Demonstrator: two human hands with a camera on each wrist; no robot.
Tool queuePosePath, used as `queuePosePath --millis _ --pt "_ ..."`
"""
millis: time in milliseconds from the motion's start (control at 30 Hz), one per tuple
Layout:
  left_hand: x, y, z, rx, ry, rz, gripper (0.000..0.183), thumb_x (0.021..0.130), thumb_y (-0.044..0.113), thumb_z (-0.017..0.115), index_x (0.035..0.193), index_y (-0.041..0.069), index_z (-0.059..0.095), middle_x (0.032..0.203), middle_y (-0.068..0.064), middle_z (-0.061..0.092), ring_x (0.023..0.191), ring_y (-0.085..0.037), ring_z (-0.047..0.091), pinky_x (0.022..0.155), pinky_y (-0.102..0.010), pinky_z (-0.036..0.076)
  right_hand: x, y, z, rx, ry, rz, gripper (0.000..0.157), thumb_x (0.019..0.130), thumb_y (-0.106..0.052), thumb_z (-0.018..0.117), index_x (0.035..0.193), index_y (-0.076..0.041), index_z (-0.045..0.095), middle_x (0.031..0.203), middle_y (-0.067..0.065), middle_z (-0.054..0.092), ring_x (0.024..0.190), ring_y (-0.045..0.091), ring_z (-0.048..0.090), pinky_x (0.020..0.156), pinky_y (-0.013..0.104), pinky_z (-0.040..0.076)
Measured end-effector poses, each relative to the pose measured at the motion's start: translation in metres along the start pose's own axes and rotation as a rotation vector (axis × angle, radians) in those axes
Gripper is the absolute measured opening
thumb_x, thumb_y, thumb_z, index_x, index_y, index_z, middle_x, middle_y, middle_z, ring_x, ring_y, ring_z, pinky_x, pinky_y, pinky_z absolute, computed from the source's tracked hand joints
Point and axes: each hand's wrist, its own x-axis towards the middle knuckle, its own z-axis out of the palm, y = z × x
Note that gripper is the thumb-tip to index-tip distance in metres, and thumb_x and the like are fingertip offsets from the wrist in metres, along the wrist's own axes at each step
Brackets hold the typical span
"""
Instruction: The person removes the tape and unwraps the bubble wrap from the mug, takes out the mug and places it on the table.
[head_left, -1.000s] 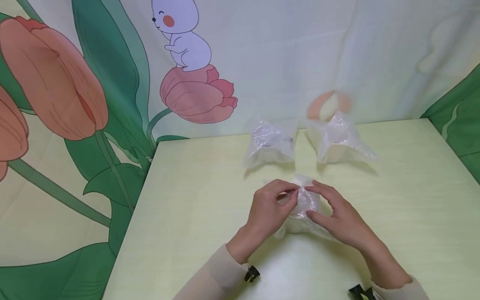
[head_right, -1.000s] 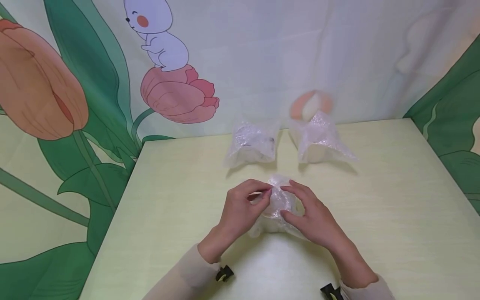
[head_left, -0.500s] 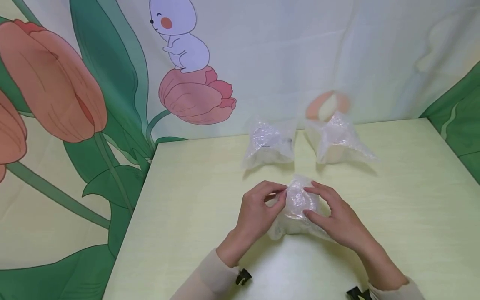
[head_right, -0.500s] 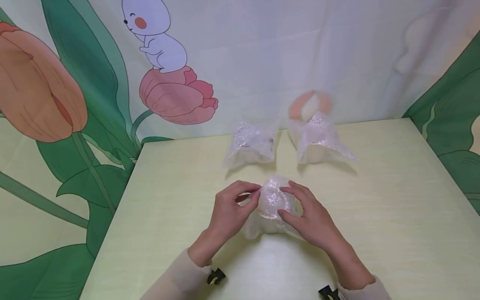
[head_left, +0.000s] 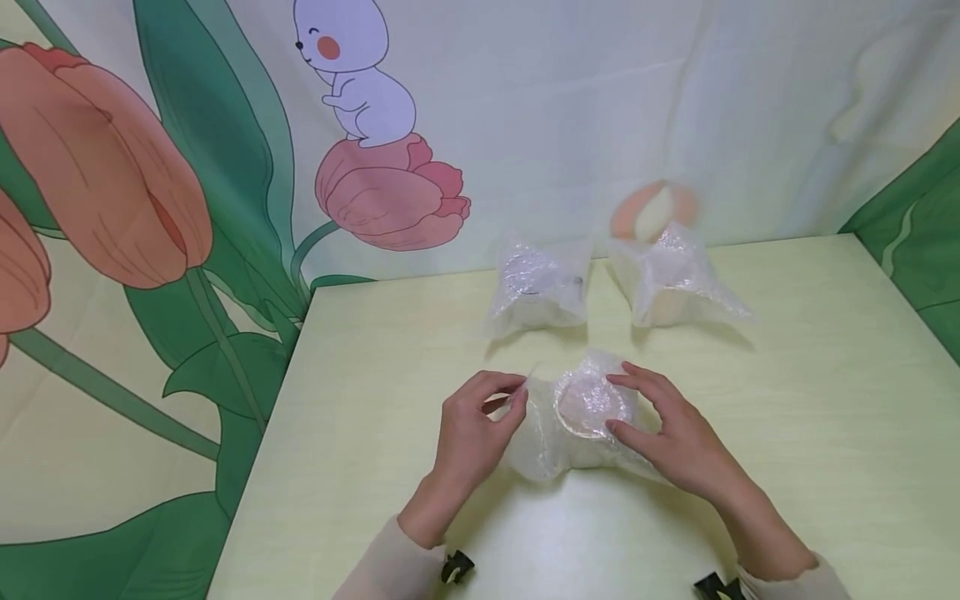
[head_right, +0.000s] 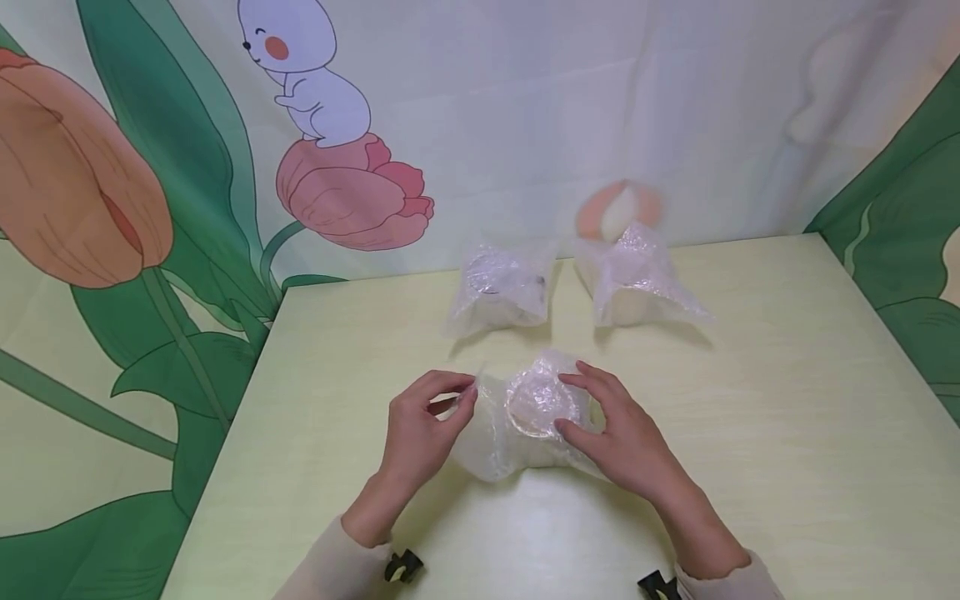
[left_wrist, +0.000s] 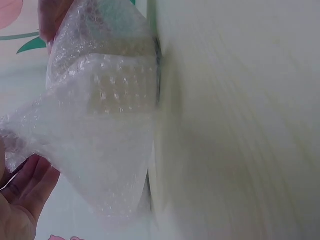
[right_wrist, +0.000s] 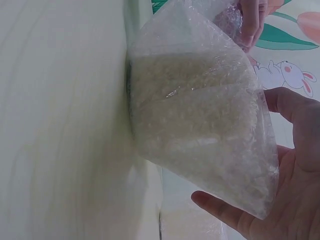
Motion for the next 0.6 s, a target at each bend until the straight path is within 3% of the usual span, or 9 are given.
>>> queuePosePath --millis 333,600 --pt "-0.002 -0.006 -0.012 0.021 0.043 -0.066 0.015 0.092 0.009 0.075 0.107 0.009 0.077 0.1 0.001 0.075 0.09 -0.013 0.073 0.078 -0.022 0.062 0.0 0.0 0.0 0.005 0.0 -0.007 0.054 0.098 -0.046 0.07 0.147 -0.033 0.053 0.168 -0.003 0.035 0.151 0.035 0.039 0.112 0.065 0.039" --pt "0.0 -0.002 -0.02 0.051 0.091 -0.044 0.023 0.089 0.008 0.079 0.112 0.014 0.075 0.098 0.0 0.073 0.09 -0.013 0.072 0.076 -0.025 0.063 0.0 0.0 -0.001 0.005 0.004 -0.015 0.055 0.098 -0.044 0.071 0.147 -0.03 0.053 0.168 -0.001 0.035 0.151 0.036 0.04 0.113 0.064 0.039"
